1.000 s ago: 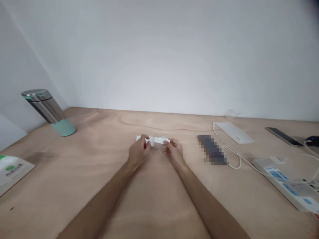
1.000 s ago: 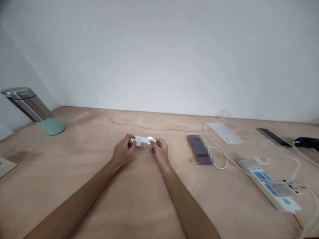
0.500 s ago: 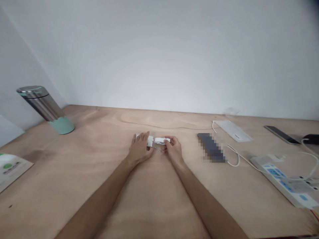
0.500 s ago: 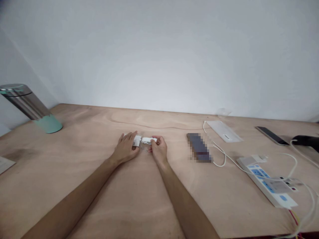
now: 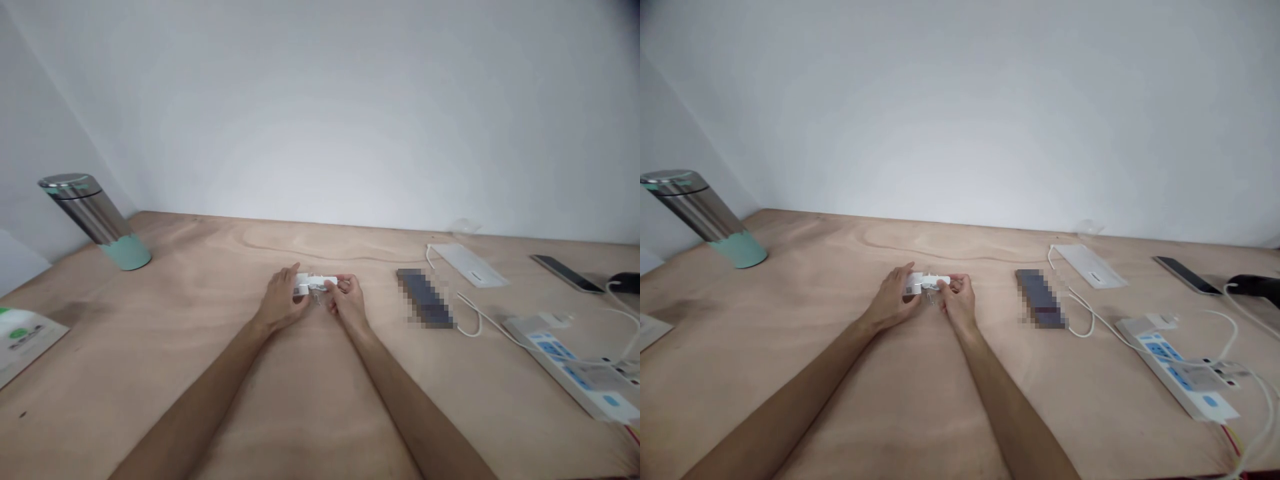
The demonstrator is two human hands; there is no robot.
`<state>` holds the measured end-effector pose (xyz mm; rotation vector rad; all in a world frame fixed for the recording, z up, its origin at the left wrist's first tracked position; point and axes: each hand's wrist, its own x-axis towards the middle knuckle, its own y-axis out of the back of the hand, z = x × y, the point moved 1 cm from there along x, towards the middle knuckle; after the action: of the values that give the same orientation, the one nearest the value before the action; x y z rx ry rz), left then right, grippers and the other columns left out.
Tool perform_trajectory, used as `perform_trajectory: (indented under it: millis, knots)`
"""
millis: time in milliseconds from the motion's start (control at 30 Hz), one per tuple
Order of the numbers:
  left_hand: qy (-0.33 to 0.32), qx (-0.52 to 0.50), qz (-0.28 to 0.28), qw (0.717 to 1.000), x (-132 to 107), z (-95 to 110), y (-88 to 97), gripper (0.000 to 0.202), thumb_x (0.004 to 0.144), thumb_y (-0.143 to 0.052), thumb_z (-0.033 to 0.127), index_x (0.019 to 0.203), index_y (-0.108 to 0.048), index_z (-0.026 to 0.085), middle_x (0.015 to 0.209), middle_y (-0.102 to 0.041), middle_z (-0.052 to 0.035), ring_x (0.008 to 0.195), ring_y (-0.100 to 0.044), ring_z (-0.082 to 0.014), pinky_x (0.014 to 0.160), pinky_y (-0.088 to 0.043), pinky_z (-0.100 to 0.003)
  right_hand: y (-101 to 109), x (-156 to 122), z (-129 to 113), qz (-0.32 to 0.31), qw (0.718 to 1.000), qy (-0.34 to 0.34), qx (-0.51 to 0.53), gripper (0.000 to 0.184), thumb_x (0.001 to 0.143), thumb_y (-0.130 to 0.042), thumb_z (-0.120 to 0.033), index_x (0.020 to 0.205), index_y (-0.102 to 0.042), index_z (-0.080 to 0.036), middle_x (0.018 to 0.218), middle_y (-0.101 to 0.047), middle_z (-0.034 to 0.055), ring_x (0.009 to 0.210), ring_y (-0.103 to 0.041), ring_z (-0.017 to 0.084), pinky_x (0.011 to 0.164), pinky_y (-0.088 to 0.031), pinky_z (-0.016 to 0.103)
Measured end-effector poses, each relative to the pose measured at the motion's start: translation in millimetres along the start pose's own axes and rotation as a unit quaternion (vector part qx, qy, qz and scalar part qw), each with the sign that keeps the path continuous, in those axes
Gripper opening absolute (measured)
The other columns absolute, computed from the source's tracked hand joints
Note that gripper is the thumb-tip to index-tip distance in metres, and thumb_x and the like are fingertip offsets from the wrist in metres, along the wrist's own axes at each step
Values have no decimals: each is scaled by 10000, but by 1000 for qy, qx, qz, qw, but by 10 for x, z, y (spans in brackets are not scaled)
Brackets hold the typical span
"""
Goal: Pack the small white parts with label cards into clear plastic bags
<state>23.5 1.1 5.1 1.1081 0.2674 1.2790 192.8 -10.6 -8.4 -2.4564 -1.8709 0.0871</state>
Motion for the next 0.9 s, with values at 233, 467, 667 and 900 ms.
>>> perform_trajectory:
  millis: [233, 467, 667, 900]
  knots:
    - [0, -45, 30, 999, 2, -43, -26, 640, 776, -598, 364, 1328, -348, 158, 1186, -508, -135, 1111, -498, -283, 978, -401, -463, 14, 54, 82, 14, 1000, 3, -8, 332, 675, -685, -421, 763, -444, -210, 621, -607, -34, 340, -438, 74, 290, -341, 193]
    - [-21, -69, 50, 996, 2, -90, -89, 611, 769, -628, 340, 1299, -365, 187, 1191, -498, -127, 1115, -499, -275, 970, -417, -458, 9, 72, 49, 16, 1000, -27, 0, 234, 712, -621, -387, 747, -523, -178, 592, -591, -28, 368, -476, 80, 302, -378, 183]
    - [-15, -60, 40, 997, 8, -59, -75, 532, 777, -628, 364, 1241, -437, 187, 1174, -509, -114, 1114, -496, -266, 969, -419, -435, 15, 101, 67, 34, 997, -34, -57, 173, 718, -602, -314, 741, -474, -200, 559, -533, -59, 339, -477, 89, 296, -397, 200]
    - [5, 18, -25, 1000, 20, -121, 14, 619, 734, -642, 538, 1232, -477, 210, 1193, -552, -107, 1144, -475, -301, 1005, -335, -481, 35, 77, 42, 67, 989, 29, -125, 173, 710, -597, -293, 788, -468, -209, 639, -520, -67, 320, -450, 71, 269, -348, 196]
